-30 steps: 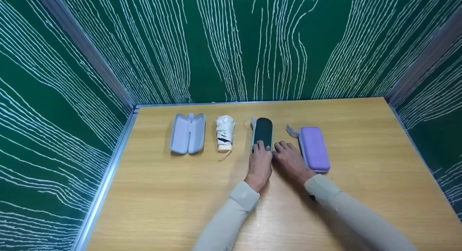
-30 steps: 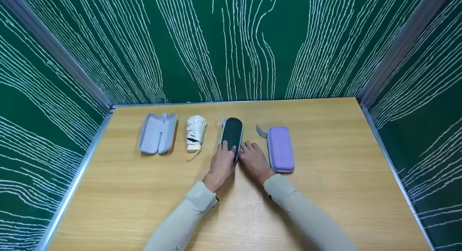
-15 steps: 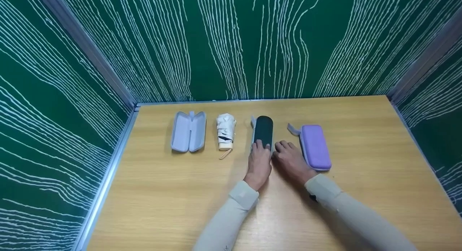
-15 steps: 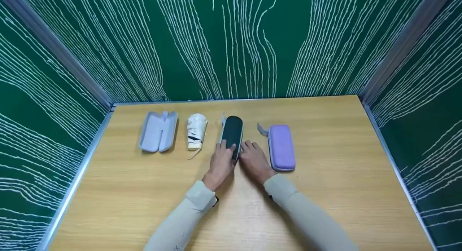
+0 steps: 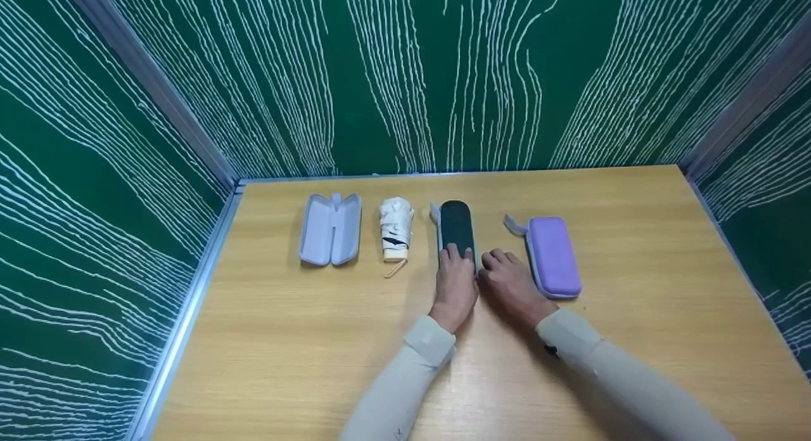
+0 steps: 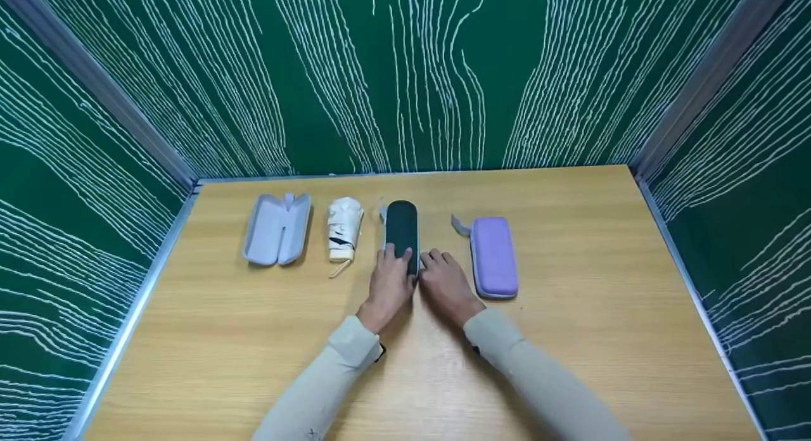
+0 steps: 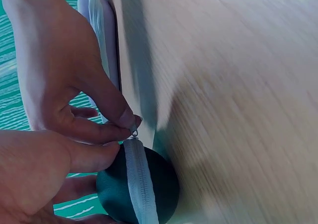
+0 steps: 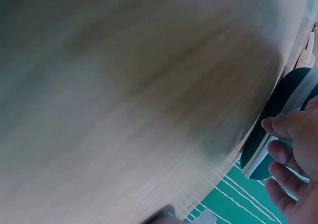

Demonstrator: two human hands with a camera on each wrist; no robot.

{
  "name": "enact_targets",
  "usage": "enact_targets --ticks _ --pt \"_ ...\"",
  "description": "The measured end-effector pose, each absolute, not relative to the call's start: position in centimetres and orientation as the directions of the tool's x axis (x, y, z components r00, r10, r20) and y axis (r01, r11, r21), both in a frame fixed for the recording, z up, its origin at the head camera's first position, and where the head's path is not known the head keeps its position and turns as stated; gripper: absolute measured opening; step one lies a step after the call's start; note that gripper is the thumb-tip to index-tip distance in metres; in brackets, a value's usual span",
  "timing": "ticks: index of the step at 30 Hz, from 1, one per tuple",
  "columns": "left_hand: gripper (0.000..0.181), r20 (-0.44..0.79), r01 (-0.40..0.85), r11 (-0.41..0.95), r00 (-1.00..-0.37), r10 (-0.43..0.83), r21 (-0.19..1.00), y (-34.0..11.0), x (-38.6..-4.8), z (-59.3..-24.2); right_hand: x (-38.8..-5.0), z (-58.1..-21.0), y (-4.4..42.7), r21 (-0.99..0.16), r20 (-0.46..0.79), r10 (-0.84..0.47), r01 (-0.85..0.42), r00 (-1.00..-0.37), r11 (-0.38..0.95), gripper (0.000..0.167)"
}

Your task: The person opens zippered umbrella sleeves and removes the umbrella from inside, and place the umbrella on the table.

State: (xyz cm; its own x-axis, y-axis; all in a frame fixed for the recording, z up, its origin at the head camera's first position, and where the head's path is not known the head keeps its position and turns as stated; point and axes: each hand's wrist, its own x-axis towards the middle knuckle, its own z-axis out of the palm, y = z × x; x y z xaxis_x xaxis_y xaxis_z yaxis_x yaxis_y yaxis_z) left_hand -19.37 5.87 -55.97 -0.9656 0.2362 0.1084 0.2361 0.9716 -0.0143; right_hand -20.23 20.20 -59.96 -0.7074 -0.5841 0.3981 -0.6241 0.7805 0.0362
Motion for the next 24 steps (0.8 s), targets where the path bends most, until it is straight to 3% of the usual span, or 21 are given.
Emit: enact_targets --ticks 14,24 --pt "0.050 0.158 0.231 0.972 -0.959 0.234 -0.042 5.99 -19.40 -56.51 -19.77 -60.27 20.16 0.018 0.442 -0.587 -0.647 -0.679 0.762 0.011" --pt "0.051 0.076 0.195 0.975 -0.979 0.187 0.110 6.04 -19.29 -56.16 -19.38 -60.06 20.06 -0.020 0.449 -0.568 -0.644 -0.689 0.765 0.014"
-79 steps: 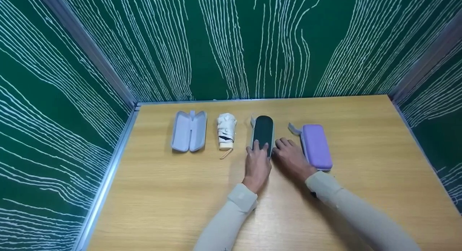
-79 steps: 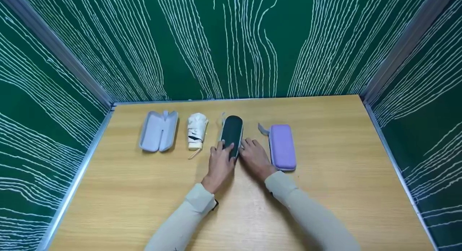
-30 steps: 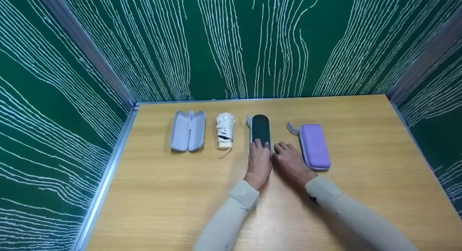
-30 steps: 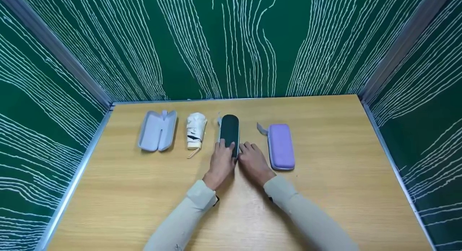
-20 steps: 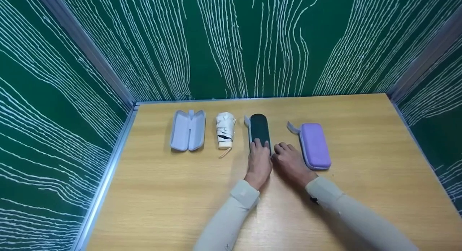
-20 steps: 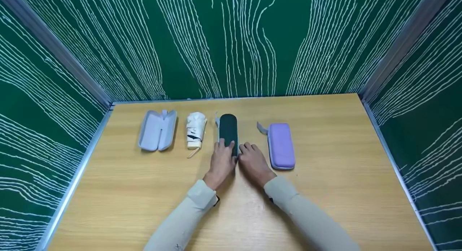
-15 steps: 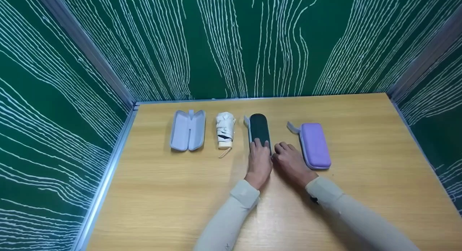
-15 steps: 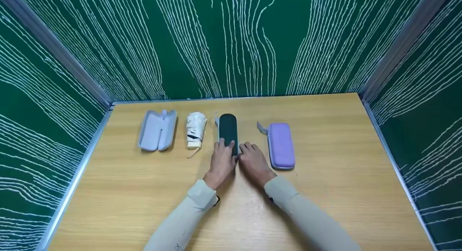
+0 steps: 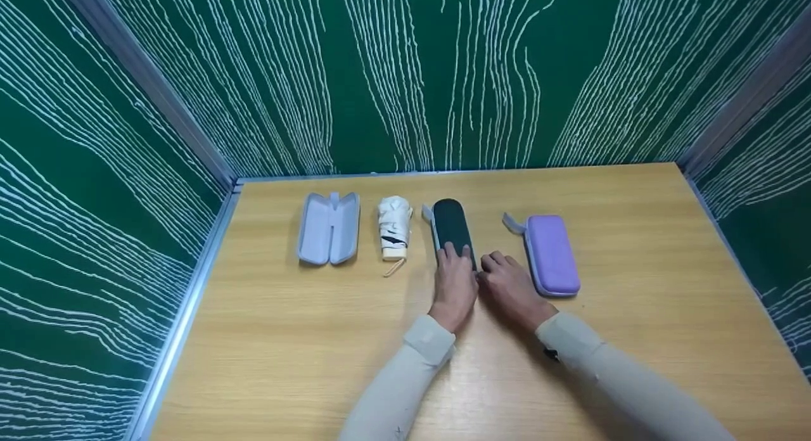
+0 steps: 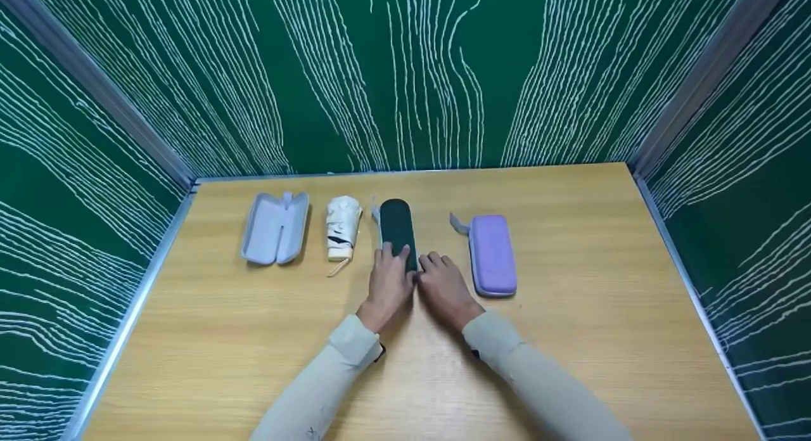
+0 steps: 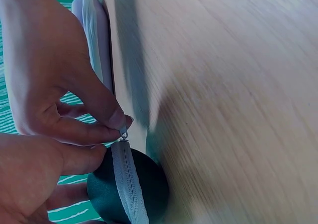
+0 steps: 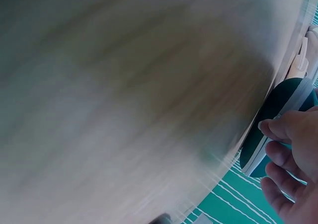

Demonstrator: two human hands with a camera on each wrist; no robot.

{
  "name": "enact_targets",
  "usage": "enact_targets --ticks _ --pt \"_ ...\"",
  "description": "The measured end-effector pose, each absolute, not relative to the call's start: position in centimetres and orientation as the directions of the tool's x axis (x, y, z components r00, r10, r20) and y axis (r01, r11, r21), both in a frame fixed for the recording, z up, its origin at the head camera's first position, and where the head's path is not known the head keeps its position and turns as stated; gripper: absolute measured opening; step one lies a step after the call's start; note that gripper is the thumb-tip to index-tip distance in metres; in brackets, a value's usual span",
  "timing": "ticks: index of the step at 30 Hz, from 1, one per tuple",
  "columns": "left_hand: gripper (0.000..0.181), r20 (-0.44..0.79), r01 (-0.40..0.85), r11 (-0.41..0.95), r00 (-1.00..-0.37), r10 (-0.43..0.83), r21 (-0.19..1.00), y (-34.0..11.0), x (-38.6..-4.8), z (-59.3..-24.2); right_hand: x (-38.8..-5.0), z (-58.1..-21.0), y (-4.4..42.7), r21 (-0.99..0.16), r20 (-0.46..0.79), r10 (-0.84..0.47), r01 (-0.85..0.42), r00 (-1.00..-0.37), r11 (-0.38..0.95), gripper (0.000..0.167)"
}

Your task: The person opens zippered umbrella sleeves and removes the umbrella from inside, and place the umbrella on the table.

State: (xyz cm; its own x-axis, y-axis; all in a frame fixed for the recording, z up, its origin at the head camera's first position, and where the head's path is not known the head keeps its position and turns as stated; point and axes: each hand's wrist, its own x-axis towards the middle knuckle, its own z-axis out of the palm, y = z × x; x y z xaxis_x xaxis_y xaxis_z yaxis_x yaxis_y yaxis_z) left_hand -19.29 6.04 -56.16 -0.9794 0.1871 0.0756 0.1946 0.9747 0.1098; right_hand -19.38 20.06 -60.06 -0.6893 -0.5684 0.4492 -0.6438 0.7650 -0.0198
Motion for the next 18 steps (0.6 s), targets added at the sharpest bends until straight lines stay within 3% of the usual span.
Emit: enact_targets --ticks 10,18 --pt "0.052 0.049 0.161 0.975 -0.987 0.155 0.153 6.26 -19.39 -56.28 -19.07 -60.21 20.09 -0.032 0.451 -0.564 -0.644 -0.691 0.764 0.016" --pt "0.051 0.082 0.166 0.976 -0.984 0.156 0.139 6.46 -19.51 -56.60 -19.10 -60.62 20.12 0.025 0.490 -0.564 -0.635 -0.665 0.772 0.011"
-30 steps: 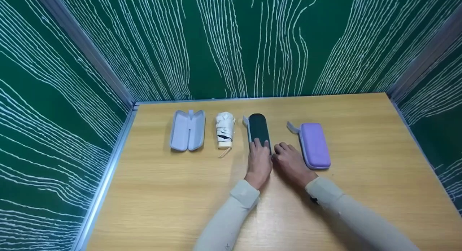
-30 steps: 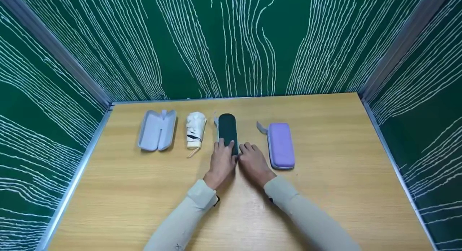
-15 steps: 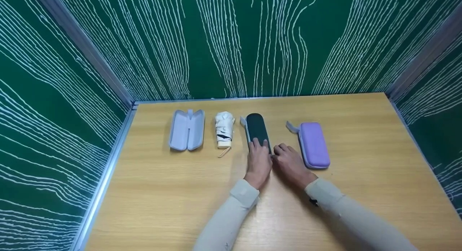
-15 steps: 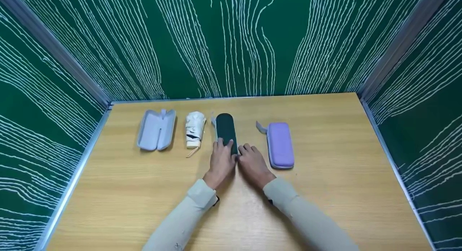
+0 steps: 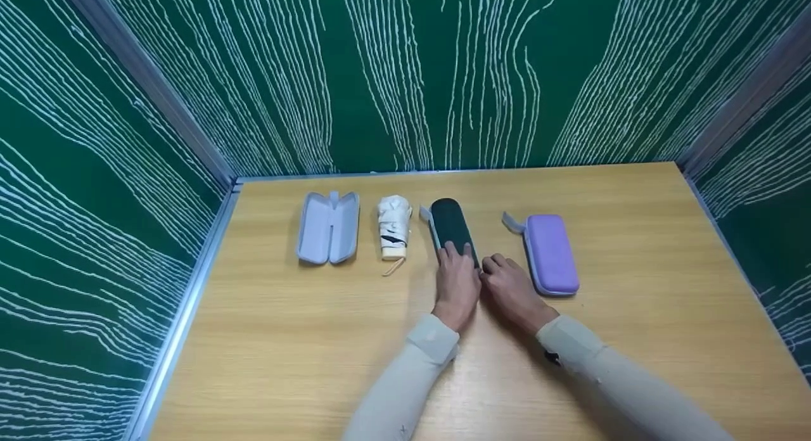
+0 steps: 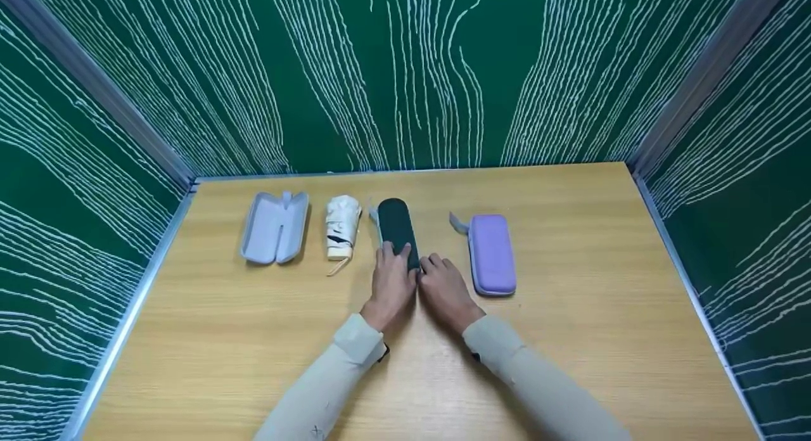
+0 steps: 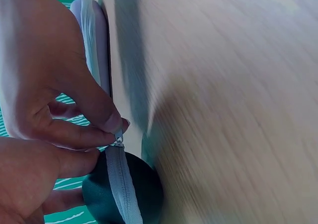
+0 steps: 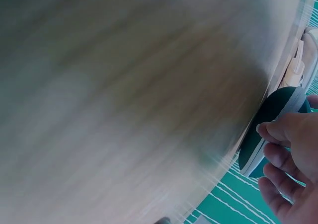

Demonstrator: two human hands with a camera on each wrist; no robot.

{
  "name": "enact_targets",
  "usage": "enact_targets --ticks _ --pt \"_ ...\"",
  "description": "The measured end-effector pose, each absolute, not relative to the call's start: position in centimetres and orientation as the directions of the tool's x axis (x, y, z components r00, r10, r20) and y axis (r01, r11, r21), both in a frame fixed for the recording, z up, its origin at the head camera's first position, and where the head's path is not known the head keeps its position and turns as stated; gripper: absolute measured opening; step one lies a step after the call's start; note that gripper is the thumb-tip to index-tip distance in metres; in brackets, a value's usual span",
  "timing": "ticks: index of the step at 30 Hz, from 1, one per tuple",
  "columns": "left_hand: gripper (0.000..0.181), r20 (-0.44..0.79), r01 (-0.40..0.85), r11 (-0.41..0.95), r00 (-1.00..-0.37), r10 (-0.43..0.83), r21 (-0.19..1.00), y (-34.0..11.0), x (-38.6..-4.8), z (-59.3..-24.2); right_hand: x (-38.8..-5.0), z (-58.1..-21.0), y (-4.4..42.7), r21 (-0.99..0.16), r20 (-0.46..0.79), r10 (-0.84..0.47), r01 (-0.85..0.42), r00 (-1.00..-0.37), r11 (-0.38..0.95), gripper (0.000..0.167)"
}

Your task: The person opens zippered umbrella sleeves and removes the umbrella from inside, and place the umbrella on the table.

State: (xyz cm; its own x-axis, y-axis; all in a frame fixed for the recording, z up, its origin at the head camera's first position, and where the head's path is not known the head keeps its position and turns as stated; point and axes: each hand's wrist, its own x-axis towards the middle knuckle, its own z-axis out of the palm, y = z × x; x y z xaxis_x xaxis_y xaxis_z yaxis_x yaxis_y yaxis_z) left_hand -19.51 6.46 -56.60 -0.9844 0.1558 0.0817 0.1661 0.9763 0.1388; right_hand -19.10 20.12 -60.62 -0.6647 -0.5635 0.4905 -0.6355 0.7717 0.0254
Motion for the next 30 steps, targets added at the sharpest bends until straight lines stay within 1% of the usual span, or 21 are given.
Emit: enact_targets --ticks 2,6,9,14,18,21,25,27,30 --pt "0.052 0.065 0.174 0.973 -0.984 0.166 0.150 6.4 -19.7 -56.5 -19.1 -60.4 20.2 0.010 0.474 -0.555 -0.626 -0.683 0.780 0.012" --pt "0.054 0.034 0.218 0.959 -0.976 0.215 0.181 5.8 -20.1 -56.1 -18.9 -60.0 20.5 -0.026 0.408 -0.533 -0.593 -0.741 0.805 0.018" --pt "0.055 0.008 0.270 0.944 -0.962 0.274 0.190 5.0 -20.4 -55.6 -18.8 -59.8 20.7 -0.020 0.380 -0.529 -0.578 -0.759 0.816 0.017" --pt "0.057 -0.055 0.409 0.901 -0.906 0.421 0.146 3.8 -21.4 -54.8 -18.9 -59.9 21.1 -0.002 0.401 -0.532 -0.582 -0.746 0.813 0.012" --pt "0.059 -0.092 0.493 0.856 -0.855 0.510 0.157 3.3 -22.1 -54.9 -18.9 -60.1 21.5 -0.001 0.442 -0.523 -0.583 -0.729 0.812 0.010" --pt "0.060 -0.095 0.510 0.842 -0.842 0.530 0.175 3.1 -22.1 -55.1 -18.9 -60.3 21.7 0.003 0.469 -0.522 -0.590 -0.713 0.808 0.010" --pt "0.057 -0.060 0.525 0.835 -0.840 0.540 0.162 3.2 -21.9 -55.5 -18.9 -60.3 21.7 0.009 0.502 -0.514 -0.590 -0.696 0.807 0.011" --pt "0.056 -0.039 0.529 0.834 -0.841 0.540 0.159 3.3 -21.9 -55.6 -18.8 -60.3 21.7 0.008 0.505 -0.505 -0.581 -0.700 0.814 0.011" --pt "0.054 -0.026 0.528 0.832 -0.841 0.540 0.168 3.5 -21.8 -55.7 -18.5 -60.1 21.7 0.001 0.484 -0.491 -0.560 -0.725 0.828 0.009"
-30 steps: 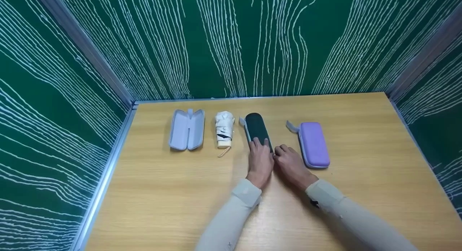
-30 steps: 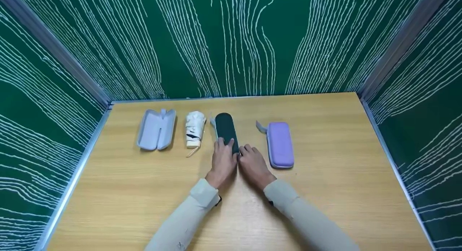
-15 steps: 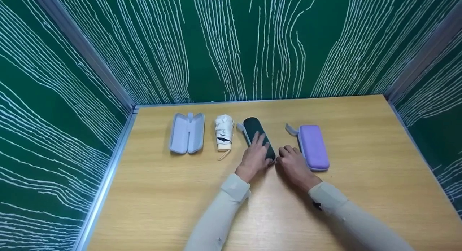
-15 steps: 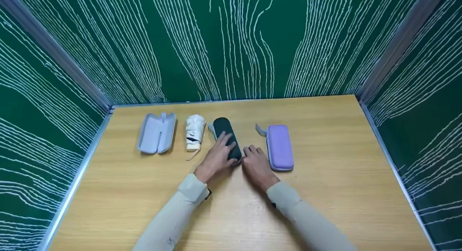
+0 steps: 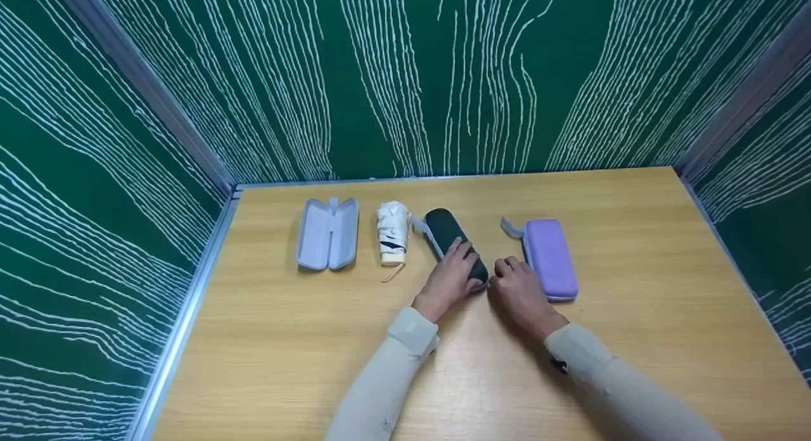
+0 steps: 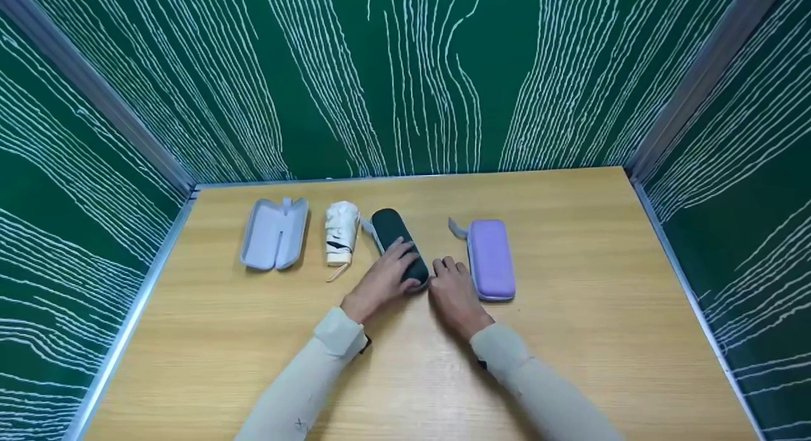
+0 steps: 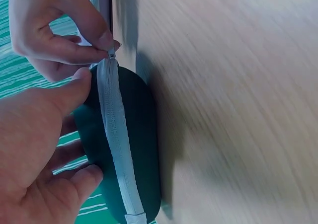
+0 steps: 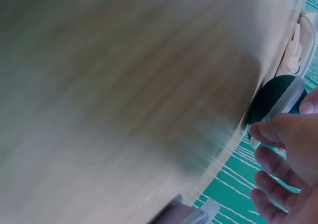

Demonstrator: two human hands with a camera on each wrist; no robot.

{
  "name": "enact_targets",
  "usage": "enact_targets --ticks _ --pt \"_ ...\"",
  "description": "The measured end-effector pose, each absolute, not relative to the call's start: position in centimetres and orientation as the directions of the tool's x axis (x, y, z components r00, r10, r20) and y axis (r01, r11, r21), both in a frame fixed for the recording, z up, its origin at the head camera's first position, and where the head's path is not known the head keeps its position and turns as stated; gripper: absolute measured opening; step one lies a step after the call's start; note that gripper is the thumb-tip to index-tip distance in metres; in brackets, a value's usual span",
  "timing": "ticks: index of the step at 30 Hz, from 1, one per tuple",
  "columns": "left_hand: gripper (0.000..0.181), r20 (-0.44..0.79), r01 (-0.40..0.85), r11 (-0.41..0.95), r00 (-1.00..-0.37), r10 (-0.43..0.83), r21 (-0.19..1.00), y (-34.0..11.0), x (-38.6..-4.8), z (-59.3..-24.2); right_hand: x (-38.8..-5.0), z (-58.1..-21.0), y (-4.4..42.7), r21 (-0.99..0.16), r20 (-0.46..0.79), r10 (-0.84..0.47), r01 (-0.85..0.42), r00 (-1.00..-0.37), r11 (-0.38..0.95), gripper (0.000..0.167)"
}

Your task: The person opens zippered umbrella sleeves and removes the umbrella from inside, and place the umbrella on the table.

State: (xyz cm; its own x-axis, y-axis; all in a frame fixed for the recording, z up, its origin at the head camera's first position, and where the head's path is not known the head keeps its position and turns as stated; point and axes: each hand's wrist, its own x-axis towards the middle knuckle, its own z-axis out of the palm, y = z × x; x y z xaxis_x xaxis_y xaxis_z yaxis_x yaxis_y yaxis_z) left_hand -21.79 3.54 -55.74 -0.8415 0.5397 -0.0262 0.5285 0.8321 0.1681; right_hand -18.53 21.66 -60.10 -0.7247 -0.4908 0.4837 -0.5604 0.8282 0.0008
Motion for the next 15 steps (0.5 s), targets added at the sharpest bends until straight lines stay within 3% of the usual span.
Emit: enact_targets --ticks 6,15 --pt "0.052 -0.010 0.515 0.832 -0.849 0.528 0.207 3.9 -21.6 -56.2 -18.0 -59.9 21.6 -0.020 0.449 -0.470 -0.535 -0.759 0.845 0.009" --pt "0.050 0.065 0.531 0.834 -0.847 0.527 0.150 4.3 -21.4 -57.0 -17.7 -60.0 21.5 -0.067 0.487 -0.445 -0.540 -0.752 0.839 0.010"
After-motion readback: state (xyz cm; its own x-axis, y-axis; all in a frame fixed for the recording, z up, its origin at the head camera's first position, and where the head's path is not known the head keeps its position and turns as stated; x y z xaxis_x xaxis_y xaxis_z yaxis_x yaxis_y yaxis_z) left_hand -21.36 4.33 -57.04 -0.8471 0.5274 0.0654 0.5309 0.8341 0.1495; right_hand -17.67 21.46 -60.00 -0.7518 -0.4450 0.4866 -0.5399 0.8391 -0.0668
